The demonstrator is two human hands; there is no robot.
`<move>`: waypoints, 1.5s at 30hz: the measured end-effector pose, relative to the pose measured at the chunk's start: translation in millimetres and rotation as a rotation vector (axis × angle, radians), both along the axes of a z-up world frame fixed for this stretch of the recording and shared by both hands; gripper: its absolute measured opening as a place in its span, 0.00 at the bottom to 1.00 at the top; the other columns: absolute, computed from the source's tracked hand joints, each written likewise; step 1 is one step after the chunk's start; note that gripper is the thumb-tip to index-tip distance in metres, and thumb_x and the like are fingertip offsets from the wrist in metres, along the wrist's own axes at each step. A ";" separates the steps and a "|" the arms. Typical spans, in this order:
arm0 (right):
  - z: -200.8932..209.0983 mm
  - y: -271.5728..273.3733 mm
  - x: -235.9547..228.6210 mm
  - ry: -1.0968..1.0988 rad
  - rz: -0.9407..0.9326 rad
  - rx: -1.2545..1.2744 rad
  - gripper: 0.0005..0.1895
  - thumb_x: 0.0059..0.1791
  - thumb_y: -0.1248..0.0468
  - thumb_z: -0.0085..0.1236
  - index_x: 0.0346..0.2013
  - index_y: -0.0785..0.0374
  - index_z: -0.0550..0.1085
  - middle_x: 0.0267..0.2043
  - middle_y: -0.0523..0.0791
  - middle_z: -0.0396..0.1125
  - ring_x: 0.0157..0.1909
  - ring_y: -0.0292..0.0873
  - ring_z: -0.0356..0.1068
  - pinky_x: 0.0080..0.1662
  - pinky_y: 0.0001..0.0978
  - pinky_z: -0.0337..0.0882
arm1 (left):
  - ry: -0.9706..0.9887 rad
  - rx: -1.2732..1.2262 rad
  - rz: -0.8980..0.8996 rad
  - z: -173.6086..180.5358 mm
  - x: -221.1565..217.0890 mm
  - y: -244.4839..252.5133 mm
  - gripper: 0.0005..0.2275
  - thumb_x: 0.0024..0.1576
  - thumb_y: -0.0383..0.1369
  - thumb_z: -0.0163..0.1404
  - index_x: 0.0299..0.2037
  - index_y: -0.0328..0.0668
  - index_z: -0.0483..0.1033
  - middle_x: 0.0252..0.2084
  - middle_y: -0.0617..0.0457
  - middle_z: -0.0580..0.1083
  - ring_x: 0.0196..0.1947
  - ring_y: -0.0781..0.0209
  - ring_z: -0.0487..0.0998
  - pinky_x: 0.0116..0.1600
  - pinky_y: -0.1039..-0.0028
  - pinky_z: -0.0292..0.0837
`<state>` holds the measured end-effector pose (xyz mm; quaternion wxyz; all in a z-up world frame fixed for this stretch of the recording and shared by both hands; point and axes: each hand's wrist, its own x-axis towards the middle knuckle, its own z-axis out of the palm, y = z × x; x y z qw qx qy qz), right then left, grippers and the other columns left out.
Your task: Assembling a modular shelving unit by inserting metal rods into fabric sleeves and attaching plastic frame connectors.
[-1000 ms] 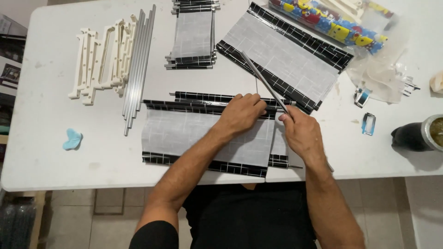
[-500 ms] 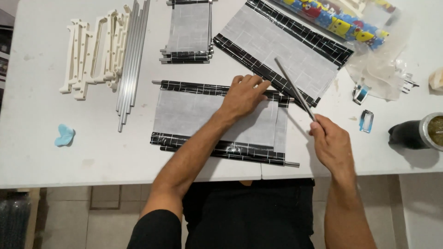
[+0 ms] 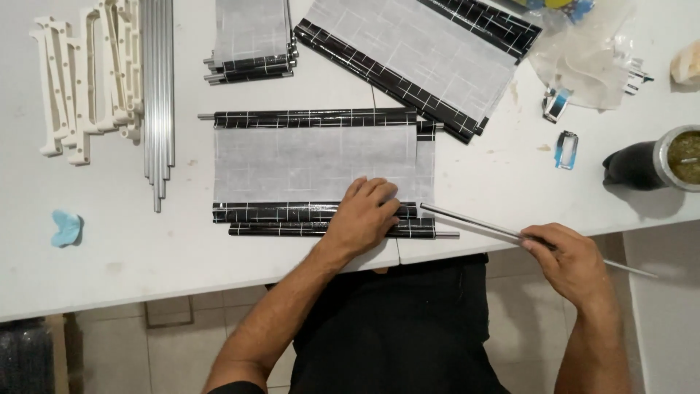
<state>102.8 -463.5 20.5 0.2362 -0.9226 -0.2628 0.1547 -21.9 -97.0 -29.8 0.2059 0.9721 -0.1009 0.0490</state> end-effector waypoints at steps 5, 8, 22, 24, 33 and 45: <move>-15.0 -7.8 5.5 -0.012 0.023 0.029 0.11 0.50 0.61 0.62 0.46 0.58 0.81 0.45 0.41 0.78 0.46 0.41 0.75 0.50 0.33 0.73 | -0.111 -0.078 0.054 -17.8 -3.3 -2.1 0.08 0.61 0.34 0.53 0.44 0.37 0.77 0.54 0.45 0.77 0.60 0.44 0.74 0.68 0.46 0.63; -7.8 -0.6 2.2 -0.002 0.041 0.081 0.11 0.50 0.62 0.62 0.46 0.59 0.81 0.45 0.43 0.77 0.46 0.41 0.76 0.50 0.33 0.74 | -0.055 -0.195 0.088 -7.1 -2.7 0.1 0.07 0.63 0.32 0.50 0.45 0.36 0.75 0.51 0.44 0.78 0.55 0.48 0.77 0.69 0.46 0.64; -0.3 15.5 6.7 -0.050 0.109 0.141 0.11 0.50 0.63 0.61 0.46 0.60 0.81 0.45 0.44 0.77 0.46 0.42 0.76 0.51 0.34 0.75 | 0.033 -0.442 0.199 17.2 -1.5 8.4 0.07 0.65 0.34 0.47 0.40 0.38 0.74 0.47 0.47 0.79 0.47 0.53 0.81 0.69 0.51 0.67; 4.8 16.9 5.4 -0.093 0.137 0.170 0.11 0.49 0.66 0.63 0.46 0.63 0.80 0.44 0.47 0.77 0.46 0.44 0.76 0.52 0.34 0.76 | 0.062 -0.433 0.200 18.4 -2.3 7.6 0.08 0.65 0.34 0.47 0.38 0.40 0.73 0.48 0.46 0.79 0.48 0.54 0.81 0.69 0.52 0.66; 15.4 36.4 14.4 -0.339 0.280 0.030 0.09 0.49 0.66 0.62 0.45 0.59 0.79 0.43 0.44 0.77 0.45 0.48 0.74 0.48 0.44 0.71 | 0.028 -0.292 0.077 -1.6 0.5 2.3 0.05 0.63 0.30 0.50 0.43 0.36 0.73 0.46 0.45 0.79 0.45 0.52 0.80 0.68 0.45 0.63; -0.9 142.5 -15.3 -0.106 0.331 0.085 0.12 0.53 0.54 0.56 0.48 0.53 0.77 0.41 0.46 0.77 0.43 0.53 0.77 0.45 0.48 0.78 | -0.248 0.022 0.093 -29.0 -8.2 -24.3 0.06 0.64 0.37 0.50 0.42 0.47 0.75 0.41 0.53 0.78 0.49 0.57 0.80 0.70 0.54 0.60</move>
